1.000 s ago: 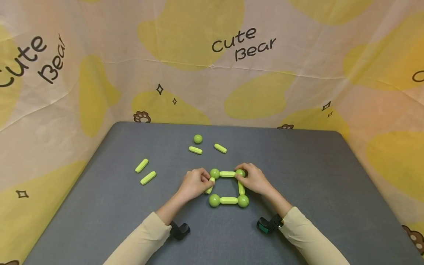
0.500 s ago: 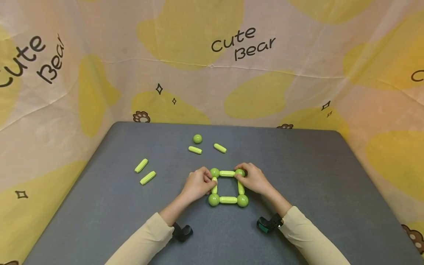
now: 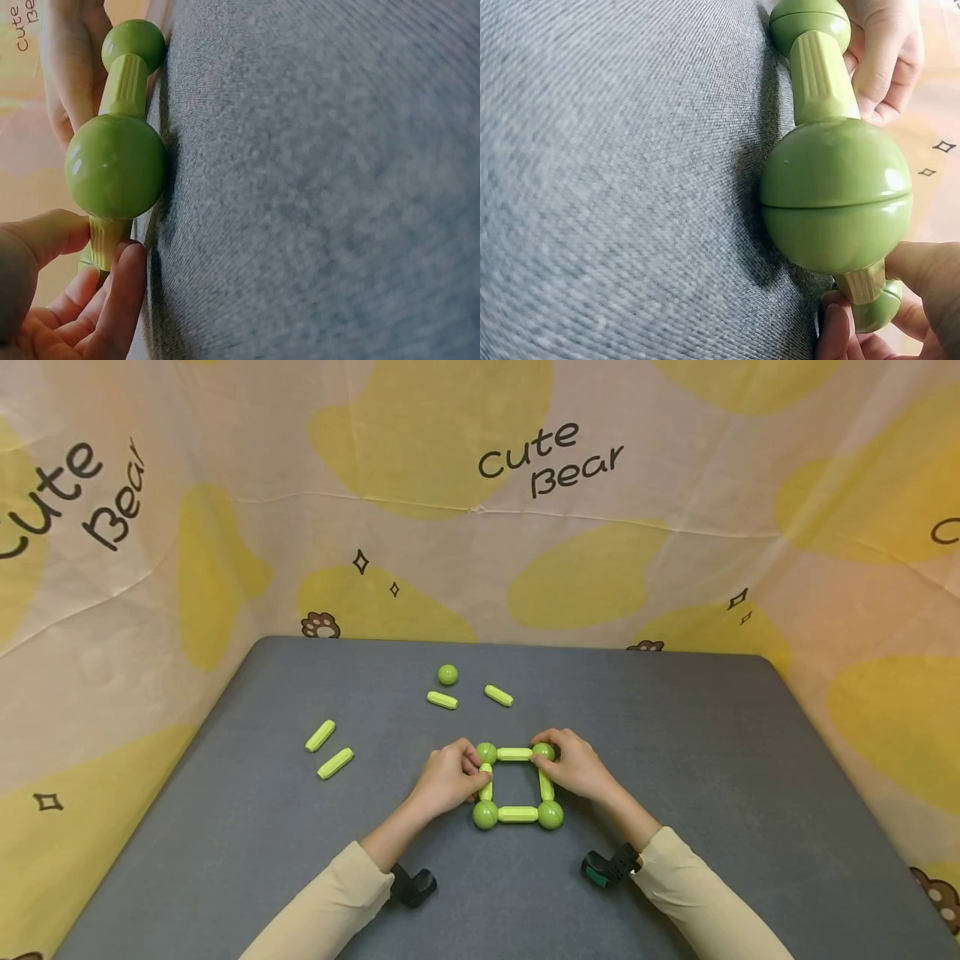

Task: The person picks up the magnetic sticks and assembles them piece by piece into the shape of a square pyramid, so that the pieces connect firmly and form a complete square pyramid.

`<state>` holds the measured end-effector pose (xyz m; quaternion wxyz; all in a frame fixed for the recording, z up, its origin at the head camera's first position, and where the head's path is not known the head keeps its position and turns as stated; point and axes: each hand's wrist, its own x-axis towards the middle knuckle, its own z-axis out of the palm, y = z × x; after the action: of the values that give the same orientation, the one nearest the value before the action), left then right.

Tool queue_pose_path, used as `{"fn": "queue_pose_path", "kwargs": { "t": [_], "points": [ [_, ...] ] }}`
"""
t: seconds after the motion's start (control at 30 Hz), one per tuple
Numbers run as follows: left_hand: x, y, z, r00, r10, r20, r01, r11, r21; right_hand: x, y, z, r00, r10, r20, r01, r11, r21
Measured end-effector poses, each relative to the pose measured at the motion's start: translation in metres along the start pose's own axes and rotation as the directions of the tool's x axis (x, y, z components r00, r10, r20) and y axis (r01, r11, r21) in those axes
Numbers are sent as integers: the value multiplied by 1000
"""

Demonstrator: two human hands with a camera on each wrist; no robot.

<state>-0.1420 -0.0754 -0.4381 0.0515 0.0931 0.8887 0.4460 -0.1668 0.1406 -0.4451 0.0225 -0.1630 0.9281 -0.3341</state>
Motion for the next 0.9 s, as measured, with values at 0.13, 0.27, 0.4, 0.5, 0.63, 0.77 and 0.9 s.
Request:
{"fn": "queue_pose_path", "kwargs": {
  "t": [0.13, 0.27, 0.4, 0.5, 0.63, 0.77, 0.9],
  "points": [
    [1, 0, 0, 1000, 3, 2, -3, 1000, 10, 0, -1, -1, 1000, -1, -2, 1, 1000, 4],
    [2, 0, 0, 1000, 0, 2, -1, 1000, 16, 0, -1, -1, 1000, 2, -4, -2, 1000, 3],
    [1, -1, -1, 1000, -3, -4, 3, 1000, 11, 0, -2, -1, 1000, 4, -4, -4, 1000, 0],
    [1, -3, -3, 1000, -2, -18, 2, 1000, 12, 2, -3, 1, 1000, -4, 2, 4, 1000, -4],
    [1, -3, -5, 1000, 8, -20, -8, 1000, 14, 3, -2, 2, 1000, -6, 4, 6, 1000, -4],
    [0, -3, -6, 1000, 11, -14, -11, 1000, 13, 3, -2, 3, 1000, -4, 4, 4, 1000, -7],
    [-1, -5, -7, 1000, 12, -13, -12, 1000, 22, 3, -3, 3, 1000, 9, -2, -9, 1000, -15]
  ]
}}
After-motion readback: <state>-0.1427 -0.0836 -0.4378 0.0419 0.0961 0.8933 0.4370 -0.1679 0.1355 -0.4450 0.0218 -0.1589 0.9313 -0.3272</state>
